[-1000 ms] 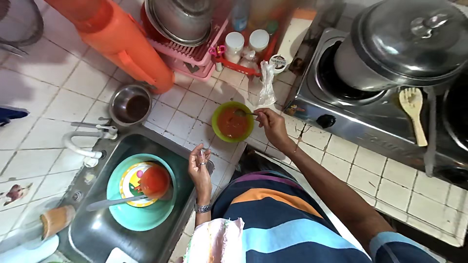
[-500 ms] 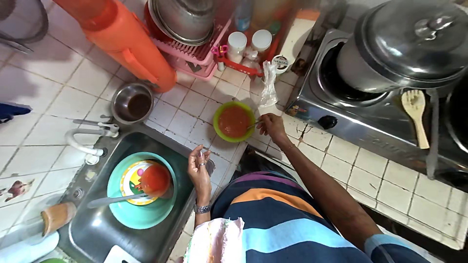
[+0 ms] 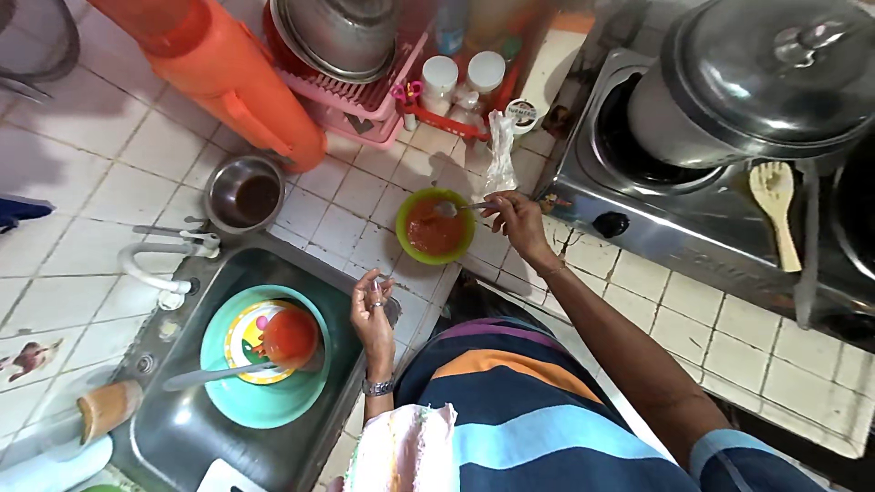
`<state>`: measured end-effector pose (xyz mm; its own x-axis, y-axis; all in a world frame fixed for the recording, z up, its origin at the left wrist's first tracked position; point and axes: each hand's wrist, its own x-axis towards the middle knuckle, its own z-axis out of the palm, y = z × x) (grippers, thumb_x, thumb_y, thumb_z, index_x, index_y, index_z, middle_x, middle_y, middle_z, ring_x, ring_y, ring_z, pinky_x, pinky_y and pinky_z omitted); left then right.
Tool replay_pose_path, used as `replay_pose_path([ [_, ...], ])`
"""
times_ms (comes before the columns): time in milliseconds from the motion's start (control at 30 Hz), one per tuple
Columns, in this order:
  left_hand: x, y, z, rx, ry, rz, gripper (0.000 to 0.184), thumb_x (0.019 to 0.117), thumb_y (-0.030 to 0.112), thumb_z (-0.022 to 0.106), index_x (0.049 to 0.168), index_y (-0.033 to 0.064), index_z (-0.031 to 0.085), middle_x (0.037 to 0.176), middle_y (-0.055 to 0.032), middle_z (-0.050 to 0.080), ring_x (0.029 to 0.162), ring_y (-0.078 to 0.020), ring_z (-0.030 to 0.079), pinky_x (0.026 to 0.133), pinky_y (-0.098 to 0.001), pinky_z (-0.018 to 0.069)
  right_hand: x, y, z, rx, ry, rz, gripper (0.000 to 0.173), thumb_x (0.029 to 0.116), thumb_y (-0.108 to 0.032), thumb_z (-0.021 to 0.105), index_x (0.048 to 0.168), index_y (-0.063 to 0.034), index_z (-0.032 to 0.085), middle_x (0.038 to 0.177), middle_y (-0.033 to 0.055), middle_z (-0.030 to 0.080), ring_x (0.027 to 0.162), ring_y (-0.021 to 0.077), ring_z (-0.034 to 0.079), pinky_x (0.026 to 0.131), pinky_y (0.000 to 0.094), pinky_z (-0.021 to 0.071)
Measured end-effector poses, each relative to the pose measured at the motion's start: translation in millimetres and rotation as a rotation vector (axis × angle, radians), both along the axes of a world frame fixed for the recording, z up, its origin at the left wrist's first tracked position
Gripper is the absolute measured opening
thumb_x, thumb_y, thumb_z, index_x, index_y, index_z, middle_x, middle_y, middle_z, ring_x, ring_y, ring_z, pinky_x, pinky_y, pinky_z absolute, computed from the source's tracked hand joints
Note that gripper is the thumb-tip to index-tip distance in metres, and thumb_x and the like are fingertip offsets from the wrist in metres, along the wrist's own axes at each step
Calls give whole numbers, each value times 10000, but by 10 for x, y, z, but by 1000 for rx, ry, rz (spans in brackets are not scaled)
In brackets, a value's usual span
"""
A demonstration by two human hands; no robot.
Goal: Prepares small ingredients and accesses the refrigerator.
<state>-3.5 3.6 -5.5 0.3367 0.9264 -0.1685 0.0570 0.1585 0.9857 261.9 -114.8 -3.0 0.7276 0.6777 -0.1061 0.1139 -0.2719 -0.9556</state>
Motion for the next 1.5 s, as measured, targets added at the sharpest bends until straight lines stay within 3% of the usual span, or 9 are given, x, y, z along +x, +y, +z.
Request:
replay_pose_path([
  [233,52,-31,23,-2,-10,-12,326,1044,53,389,1309,-77,529,1198,-112,649,1008,-141,690,889,-309,590,-91,107,-459,-51,131,-84,329,1131,-251,388,1254,-39,607,887,64,723,506,55,520,462,204,414],
  [533,1,-2,-13,4,9,-10,326,1051,51,377,1310,-77,527,1187,-107,650,995,-137,692,878,-307,595,45,79,-438,-124,231,-121,339,1130,-239,389,1217,3,611,816,63,688,523,57,537,482,214,449],
  [667,51,-5,29,-4,5,-23,328,1050,48,373,1310,-83,525,1216,-117,634,1006,-144,689,885,-313,594,45,121,-423,-312,165,81,313,1092,-226,518,1290,7,587,900,127,695,632,170,637,590,336,550],
  [800,41,-8,53,3,-8,-5,340,1045,52,353,1310,-80,520,1217,-106,638,1009,-138,690,885,-303,594,271,-61,98,-462,-228,114,496,1022,-347,645,1374,-5,569,1000,243,702,853,445,683,764,657,532],
  [1000,27,-54,33,26,9,-19,330,1053,57,375,1310,-74,534,1237,-124,635,1014,-150,691,884,-309,595,1102,328,361,-286,-265,-91,490,1010,-299,651,1371,22,567,1039,249,679,870,379,676,813,580,550],
  [1133,64,-92,110,21,-16,3,336,1048,51,359,1305,-79,532,1227,-114,641,1008,-148,693,885,-308,593,1252,615,398,-400,-289,-50,672,913,-387,771,1422,-11,546,1097,298,673,986,467,655,884,666,495],
  [1267,39,-155,102,14,-20,26,330,1052,55,366,1305,-74,535,1230,-113,638,1009,-148,694,883,-312,597,1302,743,432,-509,-288,-41,615,958,-369,719,1387,39,555,1251,321,634,1156,507,614,966,686,454],
  [1400,-35,-193,66,7,-22,43,335,1049,45,355,1305,-79,532,1245,-115,632,1008,-147,695,881,-312,597,1336,712,343,-486,-331,-18,383,994,-262,662,1229,40,653,1095,300,676,1020,485,655,880,677,488],
  [1500,-66,-184,25,-4,-22,45,334,1045,35,359,1307,-83,528,1242,-122,630,996,-140,694,873,-307,598,1292,655,371,-460,-341,-26,447,986,-307,678,1273,33,632,1071,290,682,986,472,667,869,669,501],
])
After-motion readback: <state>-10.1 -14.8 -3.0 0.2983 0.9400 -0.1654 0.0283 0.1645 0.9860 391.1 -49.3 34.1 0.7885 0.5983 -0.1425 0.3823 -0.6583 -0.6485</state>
